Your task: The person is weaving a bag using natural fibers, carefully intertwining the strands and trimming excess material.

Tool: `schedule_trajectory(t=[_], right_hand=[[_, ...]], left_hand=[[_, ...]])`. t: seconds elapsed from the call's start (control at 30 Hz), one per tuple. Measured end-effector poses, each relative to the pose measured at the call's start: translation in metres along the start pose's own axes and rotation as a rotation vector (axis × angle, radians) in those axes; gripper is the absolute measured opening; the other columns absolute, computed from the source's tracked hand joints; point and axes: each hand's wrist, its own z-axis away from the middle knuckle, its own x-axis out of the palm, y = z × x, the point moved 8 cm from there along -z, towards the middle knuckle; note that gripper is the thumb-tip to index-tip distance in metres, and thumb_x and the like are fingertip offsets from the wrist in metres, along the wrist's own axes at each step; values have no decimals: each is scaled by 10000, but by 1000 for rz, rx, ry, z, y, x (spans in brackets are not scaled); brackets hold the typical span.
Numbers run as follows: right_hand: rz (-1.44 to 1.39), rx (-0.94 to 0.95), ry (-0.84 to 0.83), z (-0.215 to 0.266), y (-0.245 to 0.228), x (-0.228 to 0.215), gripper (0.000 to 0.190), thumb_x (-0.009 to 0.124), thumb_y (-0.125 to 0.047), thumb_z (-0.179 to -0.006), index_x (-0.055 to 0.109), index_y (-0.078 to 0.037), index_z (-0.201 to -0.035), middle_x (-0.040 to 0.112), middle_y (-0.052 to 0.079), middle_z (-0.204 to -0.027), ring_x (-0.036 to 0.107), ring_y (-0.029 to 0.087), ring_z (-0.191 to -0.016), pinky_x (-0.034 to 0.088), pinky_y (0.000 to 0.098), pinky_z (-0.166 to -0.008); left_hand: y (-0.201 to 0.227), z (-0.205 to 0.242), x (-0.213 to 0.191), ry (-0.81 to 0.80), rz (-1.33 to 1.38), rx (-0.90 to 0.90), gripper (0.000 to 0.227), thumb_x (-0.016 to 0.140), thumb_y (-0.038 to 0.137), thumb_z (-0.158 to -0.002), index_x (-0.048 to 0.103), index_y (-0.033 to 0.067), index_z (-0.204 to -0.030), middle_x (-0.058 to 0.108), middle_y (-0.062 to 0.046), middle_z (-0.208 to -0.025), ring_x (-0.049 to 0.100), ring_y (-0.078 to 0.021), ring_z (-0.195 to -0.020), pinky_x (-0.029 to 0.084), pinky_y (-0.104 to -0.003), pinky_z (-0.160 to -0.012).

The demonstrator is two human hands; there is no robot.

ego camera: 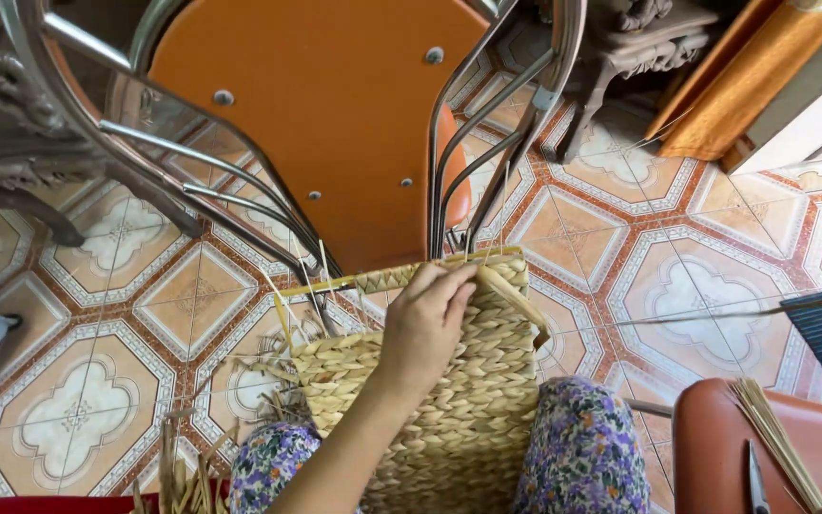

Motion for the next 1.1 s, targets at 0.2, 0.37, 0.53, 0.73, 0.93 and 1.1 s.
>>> schedule_trajectory(t=[0.2, 0.37, 0.53, 0.73, 0.93, 1.1], right_hand=[[141, 28, -187, -19, -45, 159, 189, 721, -107, -909, 769, -65, -1087, 783, 38, -963, 735, 119, -837, 598, 271, -737], [258, -169, -277, -39, -74, 245, 169, 711, -100, -912, 784, -68, -1061, 735, 51, -951, 706, 158, -836, 571, 291, -746], [406, -68, -312, -49, -76, 262, 167, 747, -181, -866, 795, -92, -999, 715, 39, -858, 699, 178, -743, 553, 342, -670], [435, -116, -435, -56, -89, 280, 233, 768, -219, -836, 777, -140, -1055, 764, 19, -922, 748, 165, -760, 601, 338, -674], [560, -63, -465, -58, -88, 294, 218, 779, -281, -825, 765, -147, -995, 771, 19, -888, 743, 162, -795, 600, 348, -696], [739, -262, -316, -36, -106, 284, 227, 768, -316, -851, 736, -105, -929, 715, 37, -876, 661, 202, -874, 556, 383, -765]], left_hand=[[12, -22, 18, 104, -216, 112, 227, 750, 110, -914, 723, 64, -1135, 614, -90, -911, 639, -256, -829, 539, -389, -738], [7, -22, 13, 138, -146, 204, 159, 753, 55, -901, 661, 67, -1030, 649, -65, -939, 637, -247, -887, 538, -387, -785], [-8, -17, 10, 35, -28, 157, 180, 746, 24, -902, 626, 77, -1025, 729, -49, -1095, 692, -232, -973, 569, -363, -843], [-19, -9, 16, -34, 7, 163, 149, 712, 40, -920, 604, 112, -993, 676, -51, -1356, 693, -235, -1127, 585, -365, -966], [-21, -12, 26, -36, -4, 73, 128, 703, 45, -954, 595, 91, -1008, 721, -66, -1122, 724, -216, -963, 606, -343, -826], [-23, -30, 22, 0, 64, -107, 118, 696, 54, -961, 589, 60, -1012, 752, -99, -883, 759, -213, -792, 603, -348, -692]])
